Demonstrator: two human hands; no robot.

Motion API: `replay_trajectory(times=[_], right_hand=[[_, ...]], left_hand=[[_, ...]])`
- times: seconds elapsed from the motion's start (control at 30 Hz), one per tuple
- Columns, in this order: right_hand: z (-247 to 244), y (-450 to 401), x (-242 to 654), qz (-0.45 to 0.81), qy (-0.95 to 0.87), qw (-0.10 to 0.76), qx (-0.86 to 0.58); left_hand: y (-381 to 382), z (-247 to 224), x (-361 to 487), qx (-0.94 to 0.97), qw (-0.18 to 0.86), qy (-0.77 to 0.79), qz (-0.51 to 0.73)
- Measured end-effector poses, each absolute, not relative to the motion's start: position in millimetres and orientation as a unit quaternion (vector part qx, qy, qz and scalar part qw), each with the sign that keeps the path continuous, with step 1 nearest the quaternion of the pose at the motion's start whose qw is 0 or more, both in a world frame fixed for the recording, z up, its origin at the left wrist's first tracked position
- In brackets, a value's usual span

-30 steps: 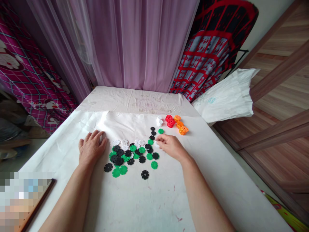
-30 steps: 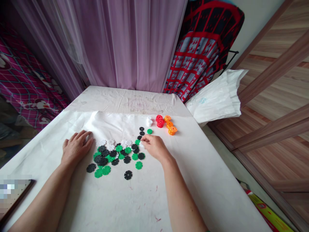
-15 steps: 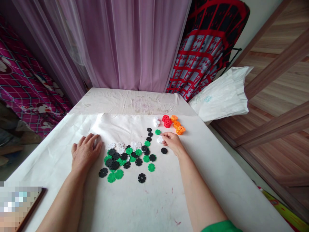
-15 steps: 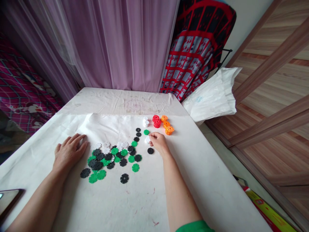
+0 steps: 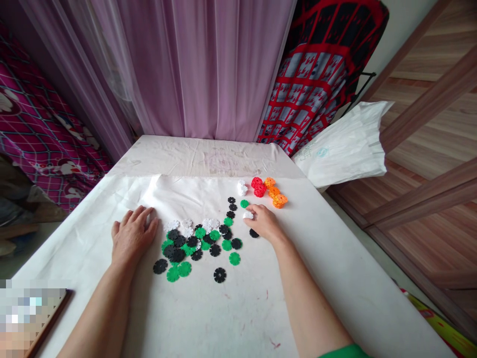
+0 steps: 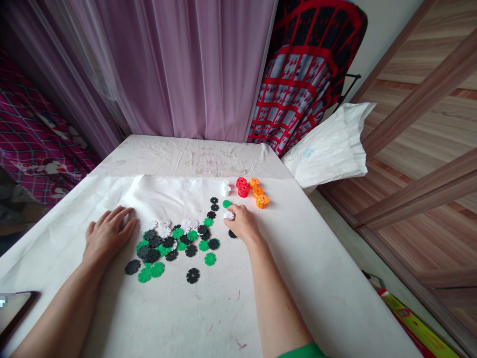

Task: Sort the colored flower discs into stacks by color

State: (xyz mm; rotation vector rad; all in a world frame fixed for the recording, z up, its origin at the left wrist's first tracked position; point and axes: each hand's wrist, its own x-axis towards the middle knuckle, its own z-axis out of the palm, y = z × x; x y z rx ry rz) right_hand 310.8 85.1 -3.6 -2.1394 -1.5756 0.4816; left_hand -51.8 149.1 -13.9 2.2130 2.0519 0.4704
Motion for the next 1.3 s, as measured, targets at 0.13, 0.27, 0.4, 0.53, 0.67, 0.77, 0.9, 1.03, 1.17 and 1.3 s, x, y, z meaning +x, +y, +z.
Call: replay_trajectory(times=[0.13,0.27,0.4,0.53,0.67,0.77,0.9,1.03,1.17,1.3], right_hand=[[-3.2,84.2,306.9,0.133,-0.590,0.169,-0.778],[10.5,79.2,302.1,0.110,-0.584,0.145,-0.791],[33.1,71.4,280.7,0.063,-0.649,0.144,-0.745],[35.7,66.5,252.7,0.086,-0.768,0.113,-0.624],[27.6,63.2,244.7,0.106,-0.774,0.079,-0.619],[31.8,60.0,250.3,0.130,-0.750,0.070,-0.645],[46.1,55.3,258.0,0.174,-0.727,0.073,-0.660],[52.5,51.7,257.0,0.193,-0.728,0.099,-0.651],[50.3,52.4,253.4,0.236,-0.755,0.110,-0.602],[46.2,56.0,257.7,0.193,-0.733,0.109,-0.643]], left_hand=[[148.7,-14.7,-52.3,0.724,0.041,0.672,0.152],[147.5,-14.5,-51.3,0.722,0.040,0.672,0.159],[146.1,-12.0,-49.4,0.722,0.042,0.671,0.162],[145.3,-8.5,-47.6,0.721,0.050,0.675,0.151],[144.7,-6.0,-46.7,0.721,0.053,0.675,0.149],[144.4,-4.8,-46.5,0.720,0.056,0.677,0.144],[144.4,-4.8,-46.7,0.718,0.060,0.678,0.144],[145.1,-7.0,-47.2,0.717,0.059,0.678,0.152],[146.6,-9.6,-48.3,0.717,0.057,0.677,0.159],[146.8,-9.0,-48.6,0.717,0.055,0.678,0.152]])
